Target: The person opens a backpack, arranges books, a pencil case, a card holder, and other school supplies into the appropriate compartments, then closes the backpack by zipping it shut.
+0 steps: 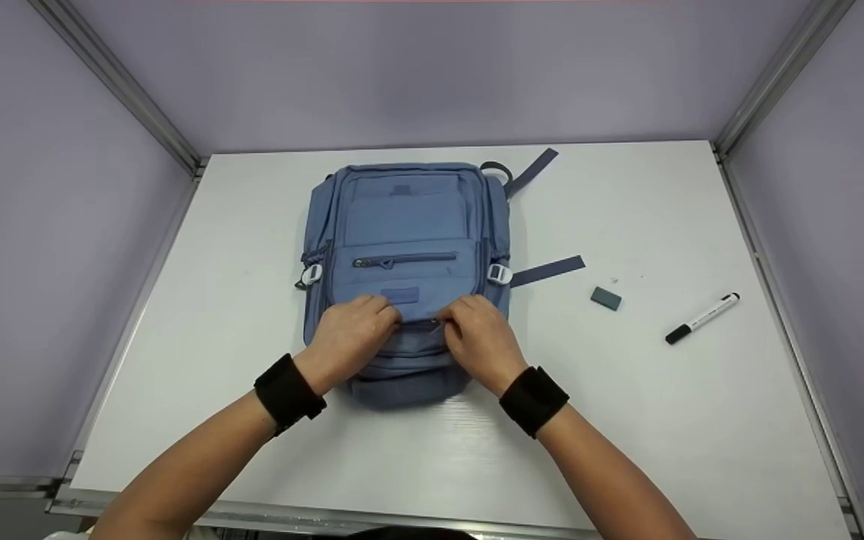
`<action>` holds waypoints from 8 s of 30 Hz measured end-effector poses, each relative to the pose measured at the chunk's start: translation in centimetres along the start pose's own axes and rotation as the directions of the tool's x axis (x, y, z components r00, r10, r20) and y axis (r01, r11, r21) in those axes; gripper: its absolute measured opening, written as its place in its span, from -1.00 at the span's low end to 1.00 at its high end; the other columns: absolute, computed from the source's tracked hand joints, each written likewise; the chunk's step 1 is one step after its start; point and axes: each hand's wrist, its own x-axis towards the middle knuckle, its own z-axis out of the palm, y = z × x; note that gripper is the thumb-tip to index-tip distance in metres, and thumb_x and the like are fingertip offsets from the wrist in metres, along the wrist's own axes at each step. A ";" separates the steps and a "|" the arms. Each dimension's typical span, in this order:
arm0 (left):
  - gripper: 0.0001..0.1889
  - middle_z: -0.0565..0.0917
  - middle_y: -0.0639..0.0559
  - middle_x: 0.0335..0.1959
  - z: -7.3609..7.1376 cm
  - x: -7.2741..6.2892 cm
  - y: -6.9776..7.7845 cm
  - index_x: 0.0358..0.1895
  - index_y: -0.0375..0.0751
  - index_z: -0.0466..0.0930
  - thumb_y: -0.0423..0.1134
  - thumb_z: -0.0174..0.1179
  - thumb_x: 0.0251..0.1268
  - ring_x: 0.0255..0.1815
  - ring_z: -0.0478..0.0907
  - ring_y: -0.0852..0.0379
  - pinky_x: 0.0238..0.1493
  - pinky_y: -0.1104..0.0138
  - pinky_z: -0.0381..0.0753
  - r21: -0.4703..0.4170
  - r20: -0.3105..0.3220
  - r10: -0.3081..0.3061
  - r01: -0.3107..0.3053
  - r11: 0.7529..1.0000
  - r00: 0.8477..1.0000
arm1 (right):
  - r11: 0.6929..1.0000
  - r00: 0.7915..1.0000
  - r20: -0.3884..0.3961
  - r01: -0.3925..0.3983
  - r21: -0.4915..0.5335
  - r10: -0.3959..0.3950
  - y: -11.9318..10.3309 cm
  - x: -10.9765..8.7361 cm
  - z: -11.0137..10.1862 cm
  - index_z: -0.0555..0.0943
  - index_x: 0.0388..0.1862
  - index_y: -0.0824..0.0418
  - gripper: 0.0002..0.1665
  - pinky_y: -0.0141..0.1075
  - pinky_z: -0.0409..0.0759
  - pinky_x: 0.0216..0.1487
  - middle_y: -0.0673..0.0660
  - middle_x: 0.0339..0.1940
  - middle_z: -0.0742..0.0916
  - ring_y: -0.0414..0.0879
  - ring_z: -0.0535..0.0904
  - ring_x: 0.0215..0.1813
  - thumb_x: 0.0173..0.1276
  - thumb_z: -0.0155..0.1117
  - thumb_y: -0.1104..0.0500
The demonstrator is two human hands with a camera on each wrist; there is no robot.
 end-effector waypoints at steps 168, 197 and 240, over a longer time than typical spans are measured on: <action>-0.88 0.69 0.06 -0.26 -2.3 -0.3 -3.1 -0.14 -0.13 0.71 -0.21 0.22 0.52 -0.23 0.64 0.07 -0.30 0.28 0.67 -0.202 0.111 -0.141 0.162 0.966 0.984 | 0.784 0.821 -0.039 -0.557 -0.273 0.570 17.6 -7.4 -8.9 0.59 0.15 0.53 -0.65 0.32 0.41 0.17 0.57 0.11 0.57 0.51 0.43 0.18 0.45 0.22 0.36; -0.81 0.70 0.00 -0.31 -6.8 7.0 -6.8 -0.05 -0.19 0.61 -0.20 0.02 0.65 -0.41 0.63 0.07 -0.39 0.21 0.62 -0.338 0.073 -0.220 0.231 0.912 0.973 | 0.850 0.877 -0.122 -0.481 -0.214 0.465 13.9 -4.7 -8.9 0.64 0.12 0.47 -0.67 0.21 0.45 0.01 0.46 0.03 0.61 0.39 0.47 0.04 0.43 0.31 0.33; -0.83 0.77 -0.04 -0.19 -6.5 9.0 -6.2 -0.05 -0.20 0.65 -0.21 0.10 0.60 -0.27 0.72 -0.02 -0.28 0.12 0.67 -0.373 -0.005 -0.240 0.221 0.901 0.971 | 0.932 0.973 0.232 0.074 -0.354 0.010 -1.4 9.8 3.4 0.68 -0.27 0.27 -0.90 0.09 0.65 -0.21 0.28 -0.17 0.70 0.23 0.66 -0.13 0.36 0.40 0.24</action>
